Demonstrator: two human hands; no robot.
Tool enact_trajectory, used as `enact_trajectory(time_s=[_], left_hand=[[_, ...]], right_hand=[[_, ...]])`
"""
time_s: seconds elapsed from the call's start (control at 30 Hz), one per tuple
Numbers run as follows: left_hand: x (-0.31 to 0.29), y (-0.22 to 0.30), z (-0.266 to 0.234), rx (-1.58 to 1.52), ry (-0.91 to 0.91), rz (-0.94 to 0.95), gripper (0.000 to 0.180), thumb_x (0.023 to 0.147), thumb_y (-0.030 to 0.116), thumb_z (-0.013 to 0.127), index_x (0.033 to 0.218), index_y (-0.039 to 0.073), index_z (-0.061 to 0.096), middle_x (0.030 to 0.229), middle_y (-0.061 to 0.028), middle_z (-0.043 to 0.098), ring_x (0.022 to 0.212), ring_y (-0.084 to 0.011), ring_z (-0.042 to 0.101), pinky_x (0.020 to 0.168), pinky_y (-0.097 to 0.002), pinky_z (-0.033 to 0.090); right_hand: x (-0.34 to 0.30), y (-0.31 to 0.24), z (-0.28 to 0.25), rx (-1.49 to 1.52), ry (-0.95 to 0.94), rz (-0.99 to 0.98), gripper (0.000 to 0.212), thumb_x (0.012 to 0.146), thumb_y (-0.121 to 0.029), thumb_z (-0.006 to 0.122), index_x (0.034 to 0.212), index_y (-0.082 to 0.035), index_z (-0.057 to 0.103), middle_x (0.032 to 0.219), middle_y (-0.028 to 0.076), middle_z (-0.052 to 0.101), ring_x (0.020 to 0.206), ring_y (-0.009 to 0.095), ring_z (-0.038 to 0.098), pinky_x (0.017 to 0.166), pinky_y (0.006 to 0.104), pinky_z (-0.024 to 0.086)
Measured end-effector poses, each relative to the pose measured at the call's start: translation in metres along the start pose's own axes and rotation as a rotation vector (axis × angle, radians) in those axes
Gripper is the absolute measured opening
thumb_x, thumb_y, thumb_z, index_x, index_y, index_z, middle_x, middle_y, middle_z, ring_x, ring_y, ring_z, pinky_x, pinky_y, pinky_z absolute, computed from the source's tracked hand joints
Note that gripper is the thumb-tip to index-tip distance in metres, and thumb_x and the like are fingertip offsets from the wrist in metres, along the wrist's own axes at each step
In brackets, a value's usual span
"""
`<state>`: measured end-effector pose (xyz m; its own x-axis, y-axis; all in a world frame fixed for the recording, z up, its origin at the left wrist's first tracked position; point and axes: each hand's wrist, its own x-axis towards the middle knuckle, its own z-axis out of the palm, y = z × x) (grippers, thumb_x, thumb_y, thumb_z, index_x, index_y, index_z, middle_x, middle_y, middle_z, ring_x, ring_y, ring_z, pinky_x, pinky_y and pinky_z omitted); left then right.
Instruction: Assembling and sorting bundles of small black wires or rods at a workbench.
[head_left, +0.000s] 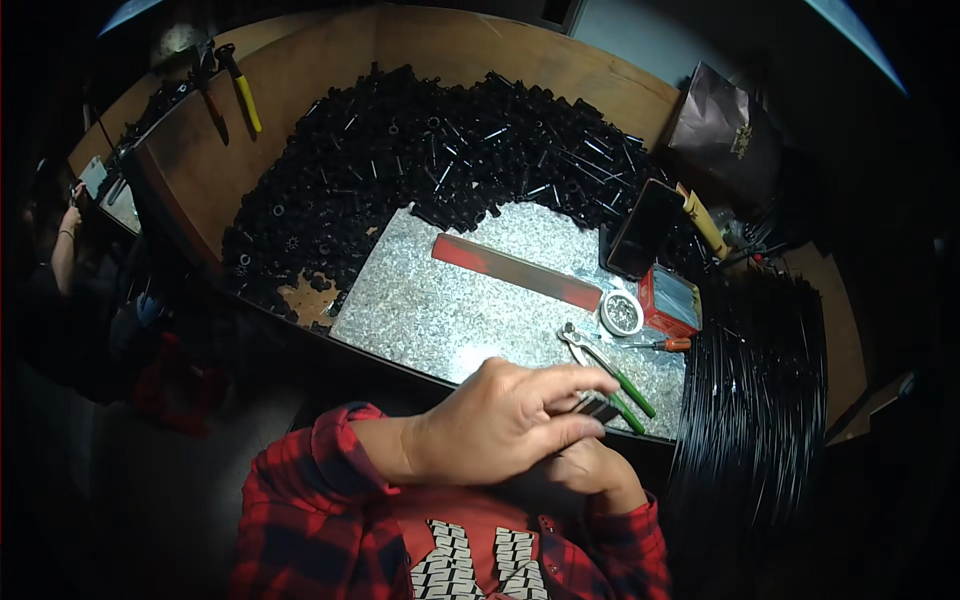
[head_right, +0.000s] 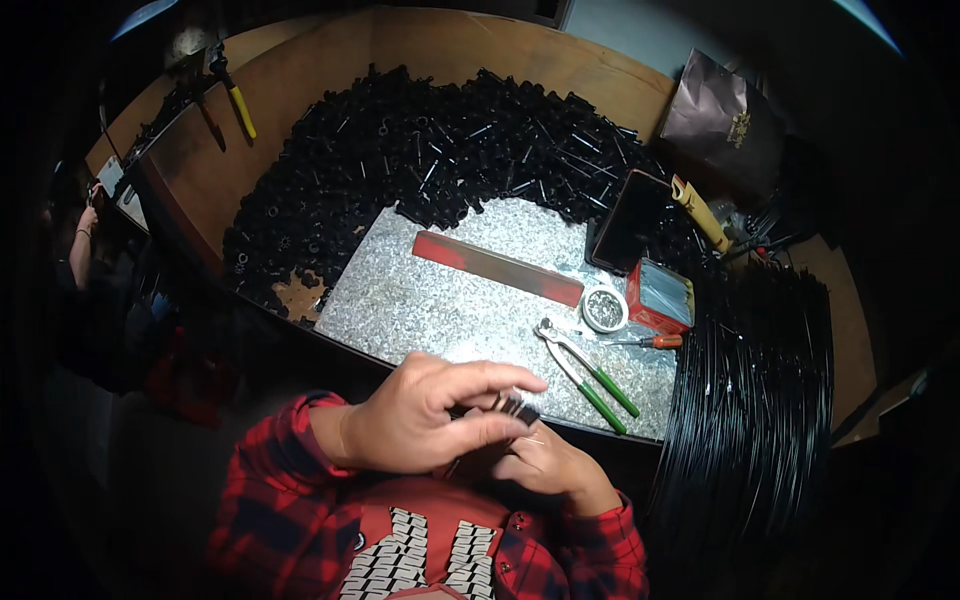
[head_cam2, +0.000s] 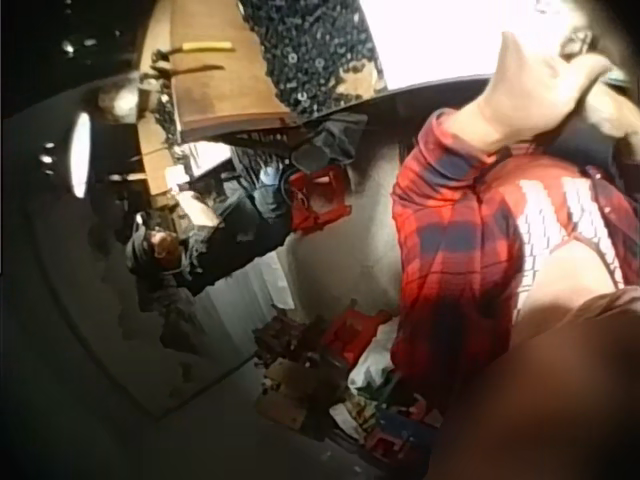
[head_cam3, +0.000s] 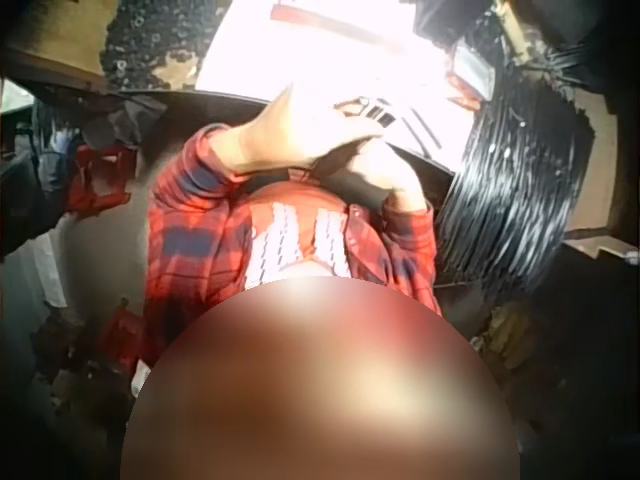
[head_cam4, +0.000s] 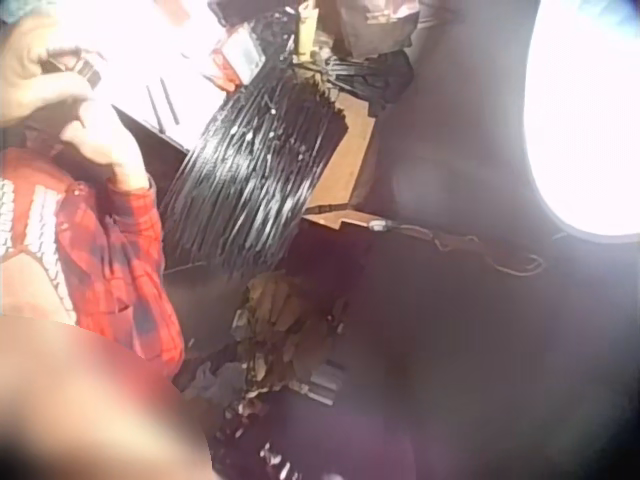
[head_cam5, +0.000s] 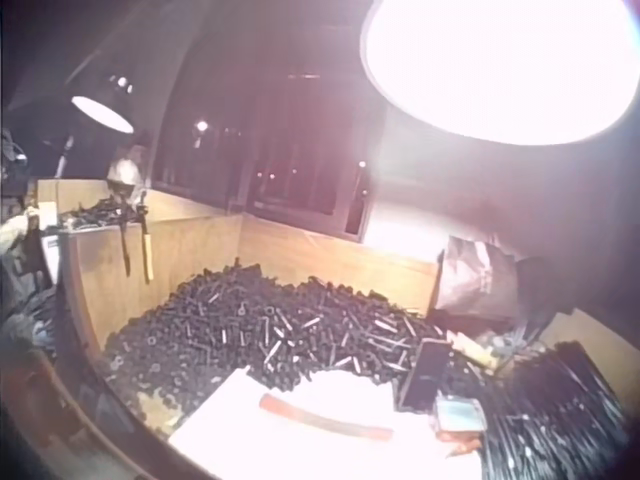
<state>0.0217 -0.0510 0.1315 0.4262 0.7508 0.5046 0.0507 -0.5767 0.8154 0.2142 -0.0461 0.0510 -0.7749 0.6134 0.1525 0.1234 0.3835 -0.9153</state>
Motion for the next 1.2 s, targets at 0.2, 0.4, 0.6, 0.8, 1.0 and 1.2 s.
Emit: enact_trajectory(time_s=[0.2,0.4,0.6,0.8,1.0,1.2], left_hand=[[-0.016,-0.007,0.009,-0.052,-0.008,0.138,0.046,0.083,0.016,0.069,0.122,-0.003,0.053,0.082,-0.0151,0.067,0.071,-0.0200,0.068,0.062,-0.0274,0.055],[-0.011,-0.022,-0.017,-0.043,0.067,0.220,0.077,0.076,0.032,0.076,0.132,-0.007,0.041,0.120,-0.0228,0.058,0.108,-0.0307,0.061,0.090,-0.0371,0.050],[0.027,-0.182,-0.120,1.039,0.310,0.084,0.022,0.079,0.002,0.060,0.101,0.001,0.062,0.104,-0.0119,0.063,0.103,-0.0293,0.057,0.090,-0.0388,0.044],[0.038,-0.231,-0.149,1.290,0.058,-0.059,0.023,0.074,-0.001,0.053,0.095,0.003,0.062,0.098,-0.0085,0.060,0.099,-0.0245,0.052,0.087,-0.0354,0.040],[0.040,-0.238,-0.147,1.356,0.097,-0.176,0.016,0.074,-0.001,0.054,0.089,0.004,0.057,0.091,-0.0092,0.054,0.095,-0.0254,0.051,0.086,-0.0361,0.040],[0.050,-0.246,-0.164,1.135,0.286,-0.124,0.018,0.081,0.001,0.056,0.098,0.002,0.050,0.091,-0.0157,0.057,0.093,-0.0328,0.055,0.080,-0.0421,0.043]], right_hand=[[0.000,-0.004,0.018,0.263,0.239,-0.071,0.021,0.090,-0.020,0.060,0.100,-0.002,0.066,0.108,0.013,0.065,0.097,0.021,0.062,0.083,0.0352,0.048],[0.002,0.046,0.025,0.114,0.452,0.350,0.011,0.092,-0.009,0.055,0.095,-0.001,0.062,0.092,0.006,0.065,0.080,0.013,0.061,0.070,0.0266,0.049],[0.009,0.043,0.032,0.173,0.576,0.356,0.018,0.091,-0.014,0.058,0.084,0.001,0.063,0.074,0.008,0.069,0.068,0.013,0.066,0.063,0.0261,0.050],[0.009,0.048,0.033,0.153,0.571,0.324,0.017,0.091,-0.013,0.057,0.084,0.001,0.062,0.075,0.008,0.069,0.069,0.014,0.066,0.063,0.0262,0.050],[0.011,0.048,0.031,0.159,0.564,0.346,0.017,0.092,-0.013,0.056,0.085,0.001,0.063,0.075,0.008,0.069,0.069,0.014,0.065,0.063,0.0265,0.050],[0.012,0.047,0.027,0.133,0.543,0.347,0.016,0.093,-0.010,0.053,0.086,0.002,0.061,0.075,0.010,0.069,0.067,0.014,0.065,0.064,0.0263,0.051]])
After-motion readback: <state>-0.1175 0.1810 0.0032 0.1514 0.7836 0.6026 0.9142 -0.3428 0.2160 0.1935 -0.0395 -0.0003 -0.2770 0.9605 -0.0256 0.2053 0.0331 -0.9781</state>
